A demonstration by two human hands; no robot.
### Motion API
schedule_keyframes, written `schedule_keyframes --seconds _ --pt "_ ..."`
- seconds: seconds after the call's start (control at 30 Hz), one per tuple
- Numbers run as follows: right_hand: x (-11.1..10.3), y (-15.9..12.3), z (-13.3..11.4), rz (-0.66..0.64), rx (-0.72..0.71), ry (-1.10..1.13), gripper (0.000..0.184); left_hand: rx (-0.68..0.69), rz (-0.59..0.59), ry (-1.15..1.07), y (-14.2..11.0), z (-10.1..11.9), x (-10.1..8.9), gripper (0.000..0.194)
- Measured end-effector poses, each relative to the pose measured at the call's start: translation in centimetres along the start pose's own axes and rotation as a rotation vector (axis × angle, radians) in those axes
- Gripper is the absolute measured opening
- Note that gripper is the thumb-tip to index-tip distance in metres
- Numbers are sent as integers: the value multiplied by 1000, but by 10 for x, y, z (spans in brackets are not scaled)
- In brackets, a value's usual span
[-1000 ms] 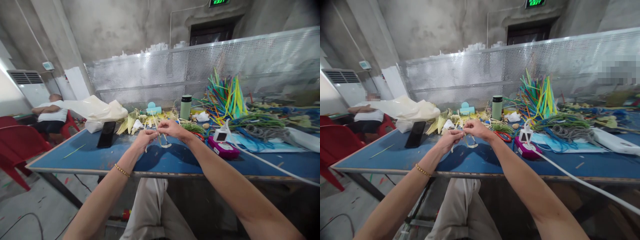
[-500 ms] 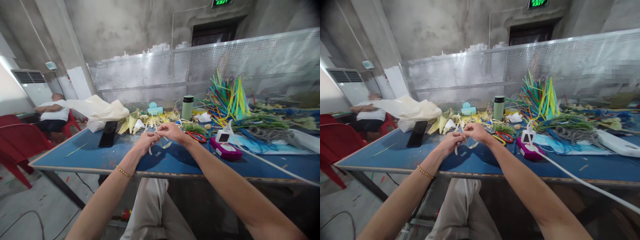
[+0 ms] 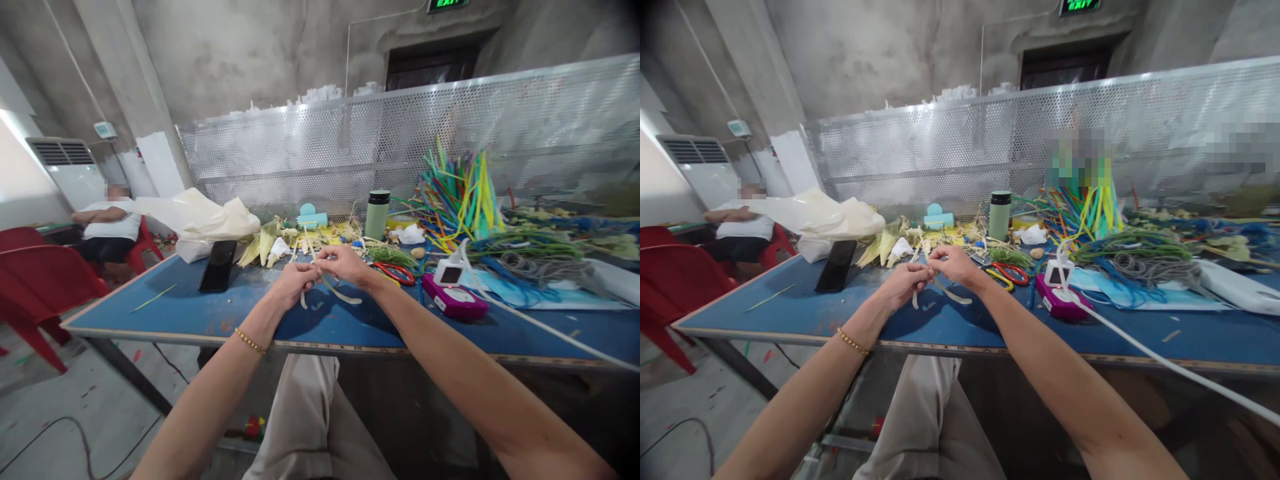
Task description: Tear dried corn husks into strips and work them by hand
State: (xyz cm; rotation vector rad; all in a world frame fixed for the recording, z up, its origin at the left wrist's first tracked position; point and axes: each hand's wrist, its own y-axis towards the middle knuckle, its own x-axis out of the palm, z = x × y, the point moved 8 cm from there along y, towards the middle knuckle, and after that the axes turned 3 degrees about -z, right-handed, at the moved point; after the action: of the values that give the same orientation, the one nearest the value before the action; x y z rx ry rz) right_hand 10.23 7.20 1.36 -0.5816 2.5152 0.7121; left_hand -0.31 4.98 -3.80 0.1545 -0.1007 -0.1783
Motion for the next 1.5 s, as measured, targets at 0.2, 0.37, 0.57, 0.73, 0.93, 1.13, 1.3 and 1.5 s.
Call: schedule_keyframes --seconds 0.2,0.37,0.57,0.73,0.93,1.13,1.3,1.5 --pt "2 -4 1 -186 19 57 20 46 15 -113 -2 7 -4 26" --pt "-3 -4 1 -212 -25 66 17 54 22 -147 -3 9 -5 24" --pt "-3 -5 -2 -196 -23 -22 15 80 11 -137 -2 9 -4 21" --pt "-6 -4 -10 -121 -80 -130 16 90 9 -129 -2 10 -5 21" --pt "-5 -2 -7 -129 -87 -79 19 105 19 -137 -3 12 -4 22" --pt "-3 -4 -6 -154 -49 13 18 147 28 -137 -1 13 -6 22" --pt "-2 -6 -9 -156 -38 52 19 168 13 -128 0 11 -8 21" --pt "0 -7 -8 -185 -24 64 20 175 13 -129 1 11 -8 20"
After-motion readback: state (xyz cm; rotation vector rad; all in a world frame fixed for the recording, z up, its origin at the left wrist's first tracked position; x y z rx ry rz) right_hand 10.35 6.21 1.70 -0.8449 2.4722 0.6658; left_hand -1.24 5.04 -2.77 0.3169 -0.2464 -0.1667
